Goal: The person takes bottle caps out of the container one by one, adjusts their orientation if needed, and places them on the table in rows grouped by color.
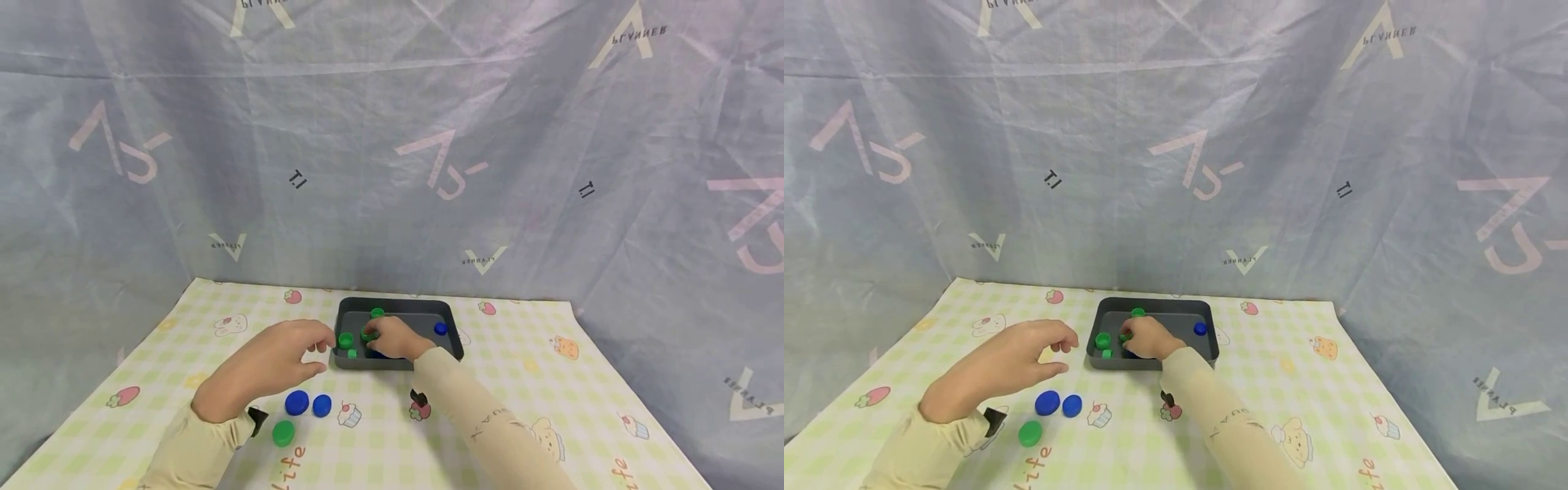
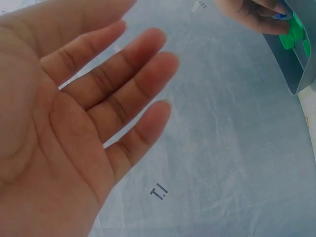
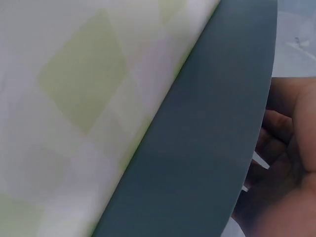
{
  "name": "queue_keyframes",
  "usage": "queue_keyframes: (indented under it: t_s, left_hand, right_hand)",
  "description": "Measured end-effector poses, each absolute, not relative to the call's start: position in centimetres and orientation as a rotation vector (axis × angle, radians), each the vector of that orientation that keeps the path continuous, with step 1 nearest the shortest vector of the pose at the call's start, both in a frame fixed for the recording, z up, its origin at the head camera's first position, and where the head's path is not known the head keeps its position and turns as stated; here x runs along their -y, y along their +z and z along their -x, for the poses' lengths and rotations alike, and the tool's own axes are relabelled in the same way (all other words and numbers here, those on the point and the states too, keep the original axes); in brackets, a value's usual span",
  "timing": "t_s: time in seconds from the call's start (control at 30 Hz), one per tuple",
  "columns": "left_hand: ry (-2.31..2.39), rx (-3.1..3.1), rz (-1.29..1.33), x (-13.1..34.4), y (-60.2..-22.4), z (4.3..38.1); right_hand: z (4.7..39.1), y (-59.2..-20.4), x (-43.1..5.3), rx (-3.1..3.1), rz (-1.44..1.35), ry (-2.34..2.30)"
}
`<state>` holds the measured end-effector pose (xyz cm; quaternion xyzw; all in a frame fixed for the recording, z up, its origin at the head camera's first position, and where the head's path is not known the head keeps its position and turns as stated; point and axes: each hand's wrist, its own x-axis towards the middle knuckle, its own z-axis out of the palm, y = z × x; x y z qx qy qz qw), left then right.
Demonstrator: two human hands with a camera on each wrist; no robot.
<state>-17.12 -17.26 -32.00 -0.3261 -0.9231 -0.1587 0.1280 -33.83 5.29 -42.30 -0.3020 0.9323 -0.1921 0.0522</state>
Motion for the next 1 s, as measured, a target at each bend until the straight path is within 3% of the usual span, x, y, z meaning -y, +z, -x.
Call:
queue_keyframes:
  t_s: [0.43,0.73,1.0]
  left_hand:
    - [-0.475,2.712,0.983,17.4,-32.3,17.5]
    - [-0.472,2.726,0.966,17.5,-32.4,17.7]
    - [-0.479,2.745,0.943,17.6,-32.5,17.7]
  right_hand:
    - [33.5,-42.6,-4.2,-2.878,0.931,-0.475]
    - [33.5,-43.1,-3.7,-2.868,0.888,-0.643]
    - [33.6,-43.7,-3.0,-2.935,0.999,-0.520]
